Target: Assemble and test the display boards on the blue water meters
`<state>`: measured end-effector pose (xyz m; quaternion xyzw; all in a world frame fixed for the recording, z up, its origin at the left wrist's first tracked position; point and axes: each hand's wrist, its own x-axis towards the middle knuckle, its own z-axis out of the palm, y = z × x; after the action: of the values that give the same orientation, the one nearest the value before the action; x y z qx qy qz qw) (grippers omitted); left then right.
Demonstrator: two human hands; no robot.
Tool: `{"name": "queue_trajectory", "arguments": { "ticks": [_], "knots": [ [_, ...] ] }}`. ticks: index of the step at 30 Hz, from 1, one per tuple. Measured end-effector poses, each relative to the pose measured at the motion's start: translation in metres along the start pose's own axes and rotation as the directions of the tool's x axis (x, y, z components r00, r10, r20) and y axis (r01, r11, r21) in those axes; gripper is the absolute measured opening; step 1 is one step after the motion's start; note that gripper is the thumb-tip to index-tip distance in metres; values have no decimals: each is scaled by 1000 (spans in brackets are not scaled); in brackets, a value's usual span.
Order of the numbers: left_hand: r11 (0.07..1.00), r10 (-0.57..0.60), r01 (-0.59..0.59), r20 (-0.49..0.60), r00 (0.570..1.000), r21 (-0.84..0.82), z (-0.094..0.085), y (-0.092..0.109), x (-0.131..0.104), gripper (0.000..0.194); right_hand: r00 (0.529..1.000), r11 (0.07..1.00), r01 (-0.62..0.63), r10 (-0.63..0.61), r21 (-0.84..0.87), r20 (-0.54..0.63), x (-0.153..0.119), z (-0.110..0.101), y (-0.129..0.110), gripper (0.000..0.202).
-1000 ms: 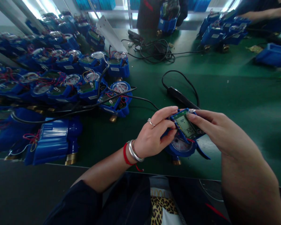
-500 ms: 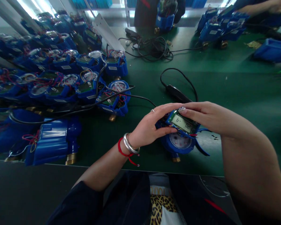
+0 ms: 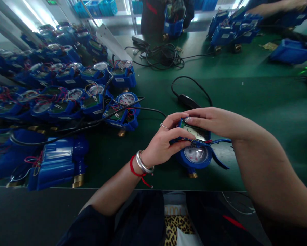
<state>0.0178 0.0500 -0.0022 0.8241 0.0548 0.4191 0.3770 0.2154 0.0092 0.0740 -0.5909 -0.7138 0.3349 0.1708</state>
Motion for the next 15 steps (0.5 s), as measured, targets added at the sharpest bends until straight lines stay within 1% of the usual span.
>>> {"name": "queue_trajectory", "arguments": {
  "ticks": [4, 6, 7, 8, 9, 10, 11, 12, 13, 14, 15],
  "knots": [
    [1000, 1, -2, 57, 998, 16, 1, 2, 1, 13, 995, 1000, -19, 20, -14, 98, 6, -3, 3, 41],
    [1000, 4, -6, 46, 999, 27, 2, 1, 1, 13, 993, 1000, 16, -16, -1, 118, 9, -3, 7, 42],
    [999, 2, -3, 26, 1000, 33, 2, 1, 1, 13, 994, 999, 37, -38, 12, 105, 8, -2, 8, 42],
    [999, -5, 5, 0, 1000, 38, 3, 0, 0, 13, 997, 999, 51, -52, 18, 61, 7, -1, 10, 42],
    [999, -19, 21, -28, 999, 44, 3, 0, -1, 13, 999, 999, 48, -48, 16, -13, 3, 1, 10, 42],
    [998, -37, 40, -59, 998, 51, 4, 0, -1, 14, 993, 1000, 26, -25, 4, -117, -3, 3, 10, 42],
    [996, -55, 60, -87, 995, 59, 4, -1, -2, 14, 969, 1000, -8, 4, -18, -246, -10, 7, 8, 42],
    [994, -74, 81, -110, 991, 67, 4, 0, -3, 15, 928, 998, -42, 21, -48, -373, -19, 11, 6, 39],
    [992, -91, 101, -127, 988, 75, 5, 0, -3, 15, 878, 994, -61, 11, -89, -478, -28, 16, 2, 34],
    [990, -105, 117, -141, 984, 81, 5, 1, -4, 15, 830, 988, -48, -43, -148, -556, -36, 22, -1, 26],
    [987, -118, 132, -149, 982, 87, 5, 1, -4, 16, 805, 977, -10, -119, -212, -582, -44, 27, -5, 18]
  ]
}}
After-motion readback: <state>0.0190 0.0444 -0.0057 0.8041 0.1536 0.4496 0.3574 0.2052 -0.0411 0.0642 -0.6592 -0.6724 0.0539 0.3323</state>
